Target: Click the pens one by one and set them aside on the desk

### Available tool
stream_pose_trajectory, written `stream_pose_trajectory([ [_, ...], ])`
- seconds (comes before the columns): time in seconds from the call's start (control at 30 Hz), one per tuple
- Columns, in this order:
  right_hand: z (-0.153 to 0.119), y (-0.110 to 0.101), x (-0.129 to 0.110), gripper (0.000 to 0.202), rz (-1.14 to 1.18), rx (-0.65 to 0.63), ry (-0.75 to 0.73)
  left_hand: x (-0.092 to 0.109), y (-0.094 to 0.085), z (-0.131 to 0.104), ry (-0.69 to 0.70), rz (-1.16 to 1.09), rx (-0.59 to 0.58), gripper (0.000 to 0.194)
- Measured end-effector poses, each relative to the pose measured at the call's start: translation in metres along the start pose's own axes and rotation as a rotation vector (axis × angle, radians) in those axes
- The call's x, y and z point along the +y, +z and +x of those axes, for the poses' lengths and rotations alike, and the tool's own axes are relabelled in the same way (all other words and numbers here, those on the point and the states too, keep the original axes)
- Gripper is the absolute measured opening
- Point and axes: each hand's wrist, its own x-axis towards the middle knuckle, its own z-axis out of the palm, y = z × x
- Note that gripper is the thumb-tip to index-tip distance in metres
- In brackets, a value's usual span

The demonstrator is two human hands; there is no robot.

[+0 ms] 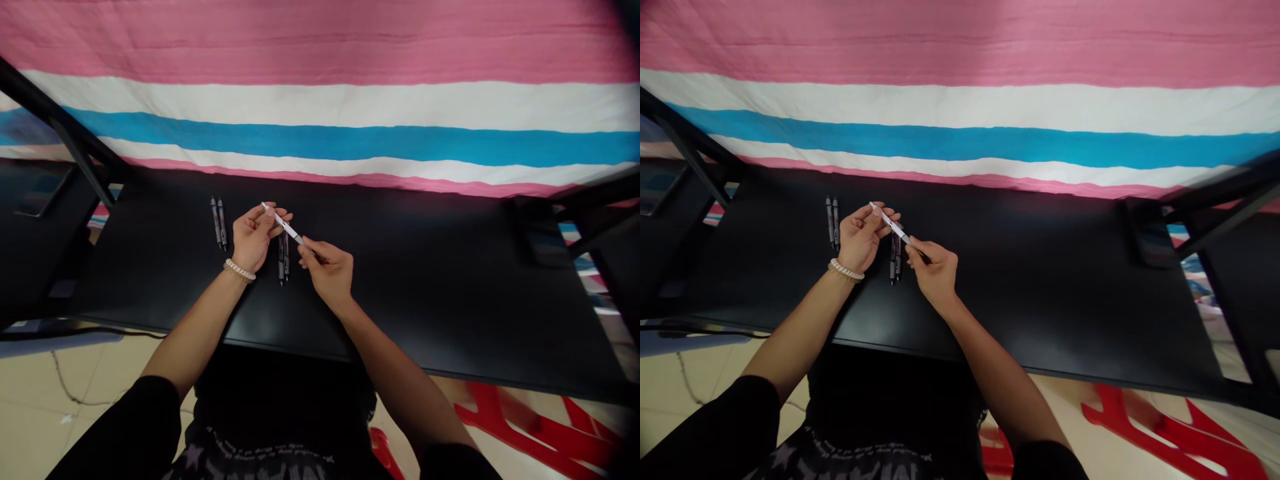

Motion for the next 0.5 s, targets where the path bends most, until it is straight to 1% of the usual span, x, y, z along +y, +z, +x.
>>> stream_pose_trajectory([
  [0.03,-0.0004,0.0005,0.0002,0.019,-0.019,0.024,-0.054,-0.0001,-0.0001,0.0001,-0.006,-0.016,0.008,0.031],
  [0.07,-0.0006,0.0009,0.0004,0.022,-0.016,0.015,-0.073,0.0002,-0.0004,0.0002,-0.013,-0.032,0.012,0.029],
  [0.13,-0.0007,0.0015,0.0013,0.027,0.034,-0.055,-0.011,0.0016,-0.0010,0.0004,-0.025,-0.055,0.008,0.025],
  [0.2,-0.0011,0.0018,0.0026,0.026,0.063,-0.089,0.043,0.0030,-0.0011,0.0004,-0.032,-0.068,-0.002,0.023],
  [0.27,-0.0017,0.0020,0.0036,0.021,0.052,-0.073,-0.008,0.0035,-0.0009,0.0002,-0.030,-0.073,-0.001,0.020],
  [0.3,-0.0019,0.0020,0.0038,0.022,0.053,-0.068,-0.032,0.0034,-0.0008,0.0001,-0.029,-0.070,0.003,0.019],
  [0.37,-0.0020,0.0019,0.0034,0.024,0.073,-0.081,-0.019,0.0027,-0.0010,0.0002,-0.030,-0.056,0.008,0.018],
  [0.43,-0.0014,0.0018,0.0023,0.018,0.068,-0.079,-0.012,0.0019,-0.0016,0.0004,-0.030,-0.043,0.001,0.020],
  [0.5,-0.0004,0.0018,0.0016,0.014,0.048,-0.069,-0.067,0.0015,-0.0023,0.0005,-0.025,-0.041,-0.007,0.021],
])
